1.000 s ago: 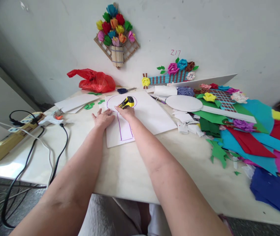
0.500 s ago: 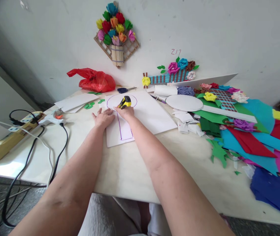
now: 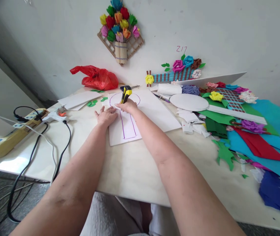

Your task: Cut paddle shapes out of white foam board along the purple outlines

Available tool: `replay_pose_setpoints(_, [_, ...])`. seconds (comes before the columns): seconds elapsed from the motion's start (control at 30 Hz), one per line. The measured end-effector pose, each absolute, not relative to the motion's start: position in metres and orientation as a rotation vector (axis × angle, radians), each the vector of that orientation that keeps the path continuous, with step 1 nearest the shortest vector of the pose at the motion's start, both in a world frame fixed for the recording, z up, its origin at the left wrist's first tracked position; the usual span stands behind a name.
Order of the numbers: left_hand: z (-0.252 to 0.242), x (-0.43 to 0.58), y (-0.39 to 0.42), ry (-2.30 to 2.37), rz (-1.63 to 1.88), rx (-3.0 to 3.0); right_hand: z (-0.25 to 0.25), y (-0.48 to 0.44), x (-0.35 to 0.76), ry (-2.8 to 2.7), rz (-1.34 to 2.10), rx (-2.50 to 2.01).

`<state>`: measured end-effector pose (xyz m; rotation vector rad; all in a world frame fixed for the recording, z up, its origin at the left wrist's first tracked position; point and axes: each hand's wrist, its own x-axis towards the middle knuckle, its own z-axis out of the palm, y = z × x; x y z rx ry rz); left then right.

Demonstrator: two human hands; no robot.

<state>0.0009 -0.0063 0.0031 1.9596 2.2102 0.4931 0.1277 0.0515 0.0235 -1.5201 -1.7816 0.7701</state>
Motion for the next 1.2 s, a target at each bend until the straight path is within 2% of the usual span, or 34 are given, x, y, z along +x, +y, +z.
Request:
replay_pose_setpoints(0.37, [0.003,0.002,-0.006,2.209,0.480,1.955,0.021,0.058,0.125,-1.700,0.825,-1.504])
replay_pose_setpoints(0.77, [0.003,0.001,-0.005,2.210,0.454,1.962,-0.005,0.051,0.118,-1.495,0.726,-1.489])
replay_pose_setpoints(1.2, [0.003,0.003,-0.007,2.223,0.454,1.983,-0.002,0.047,0.118,-1.457,0.726,-1.479])
